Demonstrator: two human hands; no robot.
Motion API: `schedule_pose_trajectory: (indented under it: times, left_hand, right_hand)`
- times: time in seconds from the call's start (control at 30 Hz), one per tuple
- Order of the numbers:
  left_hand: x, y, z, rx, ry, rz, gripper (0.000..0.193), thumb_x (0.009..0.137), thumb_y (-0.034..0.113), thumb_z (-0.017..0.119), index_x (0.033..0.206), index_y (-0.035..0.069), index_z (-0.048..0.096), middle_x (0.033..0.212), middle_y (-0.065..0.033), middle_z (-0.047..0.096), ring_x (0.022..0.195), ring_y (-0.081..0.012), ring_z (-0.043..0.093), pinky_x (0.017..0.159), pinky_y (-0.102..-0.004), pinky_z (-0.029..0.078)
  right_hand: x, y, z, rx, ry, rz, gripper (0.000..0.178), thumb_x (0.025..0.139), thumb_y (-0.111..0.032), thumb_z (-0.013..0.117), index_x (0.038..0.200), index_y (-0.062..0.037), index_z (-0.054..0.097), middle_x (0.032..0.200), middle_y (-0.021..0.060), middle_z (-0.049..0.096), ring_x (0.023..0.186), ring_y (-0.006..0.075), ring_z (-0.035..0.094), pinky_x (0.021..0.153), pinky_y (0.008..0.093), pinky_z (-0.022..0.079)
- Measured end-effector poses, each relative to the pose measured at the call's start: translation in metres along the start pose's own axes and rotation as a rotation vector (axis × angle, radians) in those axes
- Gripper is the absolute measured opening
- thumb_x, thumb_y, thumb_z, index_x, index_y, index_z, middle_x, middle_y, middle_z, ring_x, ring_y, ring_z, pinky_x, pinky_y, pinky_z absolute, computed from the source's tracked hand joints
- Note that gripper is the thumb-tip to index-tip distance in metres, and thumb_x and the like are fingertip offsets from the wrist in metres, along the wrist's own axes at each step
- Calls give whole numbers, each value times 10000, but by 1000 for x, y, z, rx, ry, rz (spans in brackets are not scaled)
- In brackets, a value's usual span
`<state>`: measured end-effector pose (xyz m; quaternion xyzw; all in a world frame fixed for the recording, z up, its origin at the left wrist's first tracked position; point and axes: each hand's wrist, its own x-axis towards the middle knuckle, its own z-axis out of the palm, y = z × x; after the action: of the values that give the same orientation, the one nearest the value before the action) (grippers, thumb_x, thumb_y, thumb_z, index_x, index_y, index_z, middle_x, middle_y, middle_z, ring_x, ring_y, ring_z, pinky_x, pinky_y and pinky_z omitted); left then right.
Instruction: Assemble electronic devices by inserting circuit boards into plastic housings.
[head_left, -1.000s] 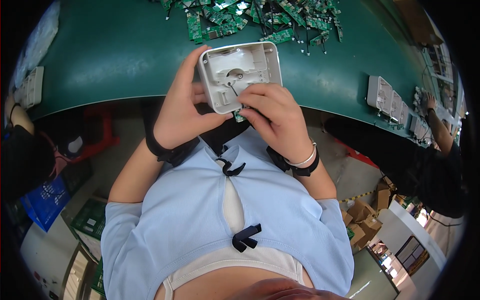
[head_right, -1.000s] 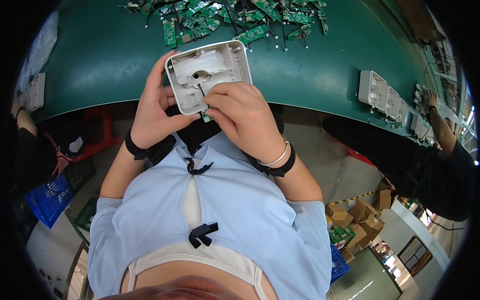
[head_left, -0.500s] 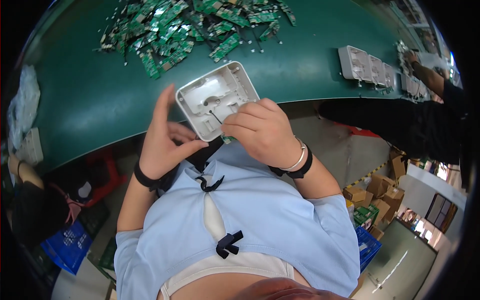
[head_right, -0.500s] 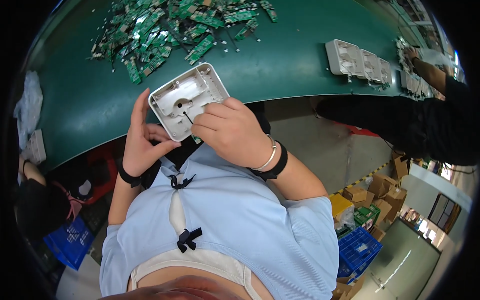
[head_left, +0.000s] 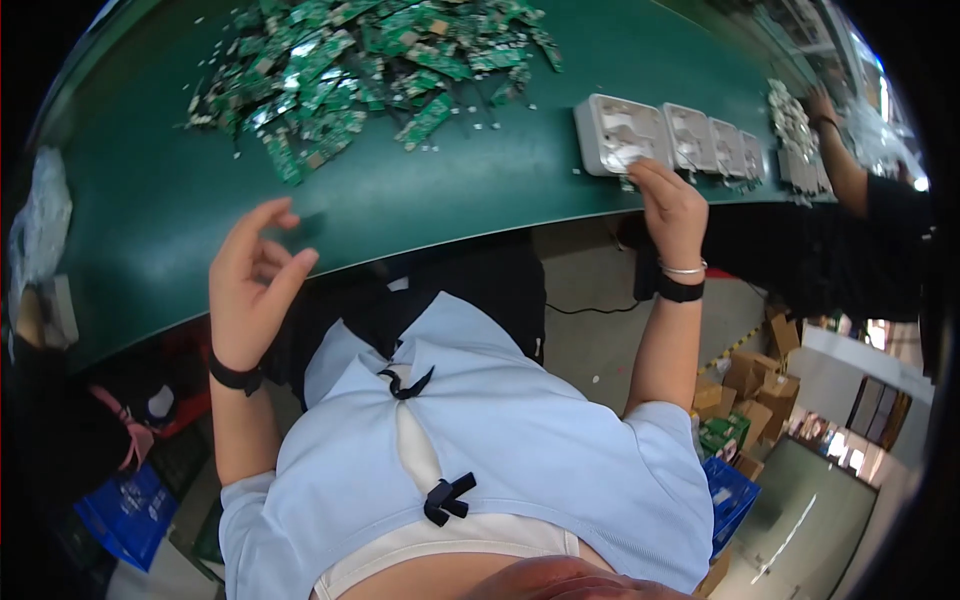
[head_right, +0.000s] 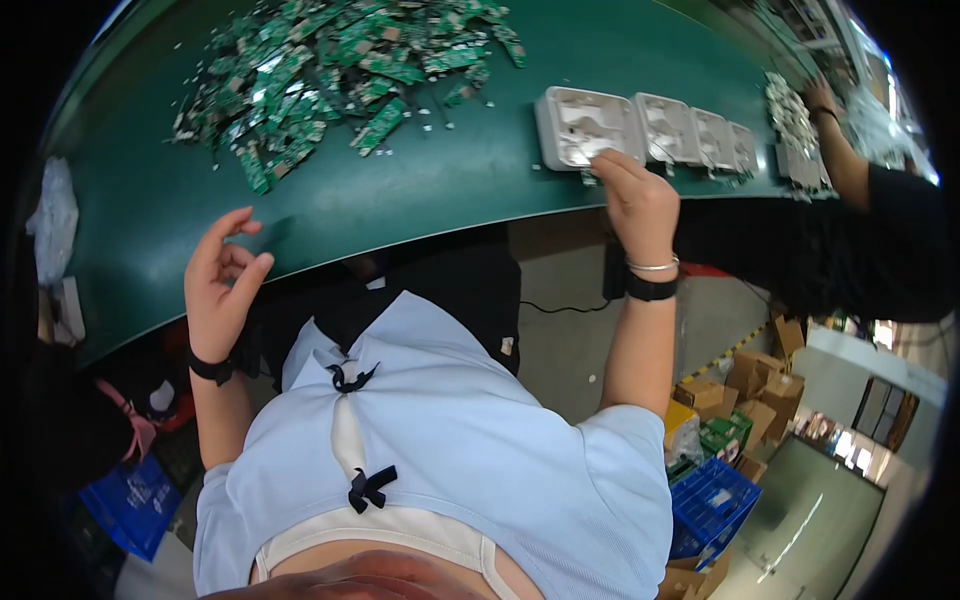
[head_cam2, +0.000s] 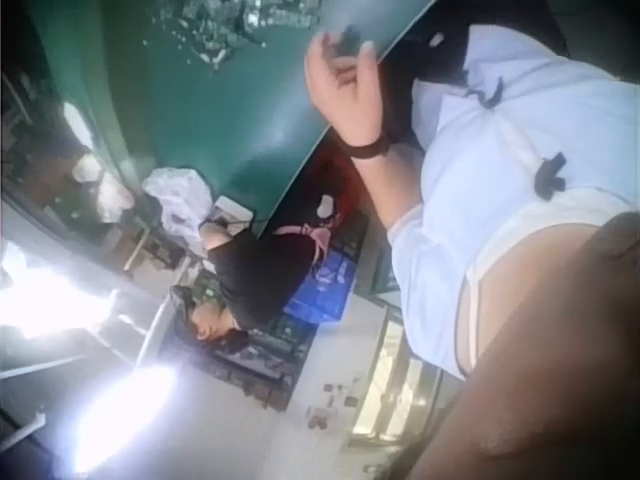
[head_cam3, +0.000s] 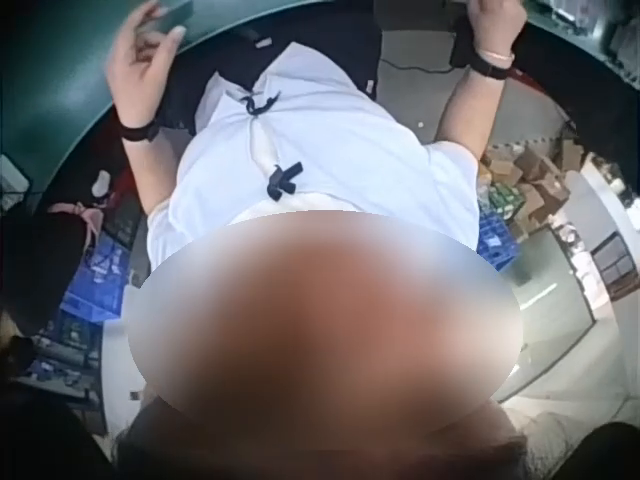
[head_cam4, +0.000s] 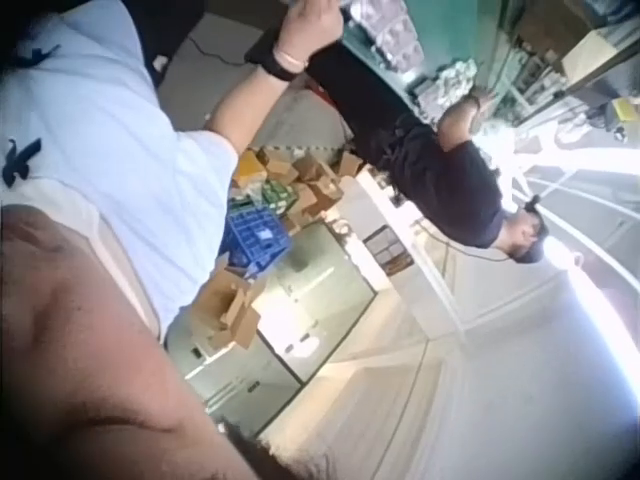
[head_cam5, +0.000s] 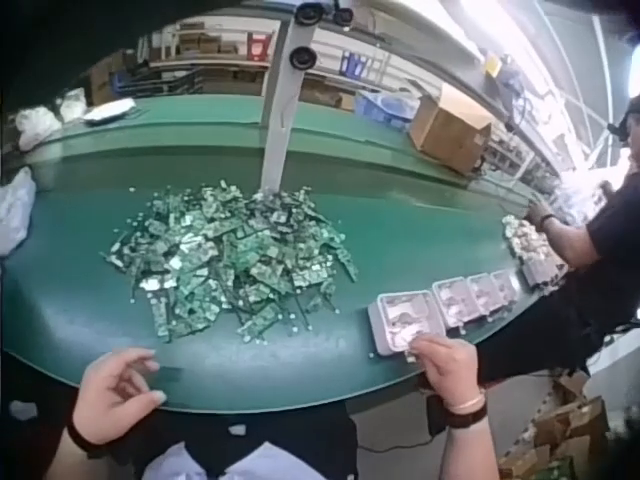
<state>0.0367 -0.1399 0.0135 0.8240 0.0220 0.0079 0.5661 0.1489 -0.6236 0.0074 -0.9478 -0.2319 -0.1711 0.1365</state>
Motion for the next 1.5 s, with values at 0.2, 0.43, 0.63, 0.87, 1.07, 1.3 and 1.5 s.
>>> schedule_pose_trajectory:
  times: [0.2, 0.43, 0.63, 0.87, 1.07, 1.3, 1.5]
  left_hand:
    - [13, 3, -18, 260, 66, 13, 469, 913, 75, 791, 1356, 17, 649, 1180, -122, 703, 768, -128, 662, 670, -262, 545]
    - [46, -6, -7, 1006, 134, 132, 400, 933, 367, 773, 1131, 33, 679, 1048, -178, 717, 840, -357, 725, 742, -450, 590]
    - [68, 2, 6, 1128, 108, 53, 349, 951, 371, 740, 1049, 44, 668, 962, -152, 717, 876, -359, 735, 745, -465, 592]
    - [43, -10, -10, 1082, 151, 52, 173, 991, 211, 672, 1020, 41, 679, 967, -168, 714, 882, -387, 719, 748, -475, 586]
    - [-10, 20, -29, 524, 266, 225, 149, 1000, 114, 628, 1087, 22, 707, 1026, -179, 717, 916, -422, 697, 763, -481, 570]
    - [-16, 3, -27, 294, -31, 366, 155, 1030, 116, 632, 1118, 15, 710, 936, -147, 701, 847, -361, 689, 743, -429, 553]
    - [-29, 0, -40, 158, -179, 333, 157, 1026, 105, 633, 1132, 23, 715, 926, -123, 694, 848, -337, 687, 754, -433, 545]
  right_hand:
    - [-7, 21, -2, -45, 0, 26, 212, 955, -8, 690, 1133, -87, 775, 1168, 103, 775, 996, 314, 760, 826, 358, 599]
    - [-2, -25, 4, -176, 112, 62, 211, 987, -4, 662, 1170, -55, 755, 1278, 113, 741, 1031, 317, 756, 822, 358, 598]
    - [6, -72, 14, 22, 140, 38, 194, 975, -3, 691, 1161, -16, 748, 1255, 139, 746, 1011, 323, 756, 822, 351, 598]
    - [24, -103, 32, 231, 88, -162, 219, 931, 36, 726, 1147, 3, 746, 1163, 154, 753, 927, 272, 743, 771, 321, 581]
    - [65, -170, 48, 670, -18, -129, 242, 918, 78, 713, 1146, 3, 744, 1098, 132, 738, 840, 196, 677, 693, 274, 528]
    - [109, -239, 75, 809, -346, -153, 235, 871, 79, 745, 1090, -4, 743, 1068, 102, 704, 860, 235, 707, 713, 337, 552]
    - [114, -248, 92, 912, -236, -418, 217, 891, 125, 698, 1072, 12, 739, 1089, 99, 705, 908, 202, 713, 781, 293, 571]
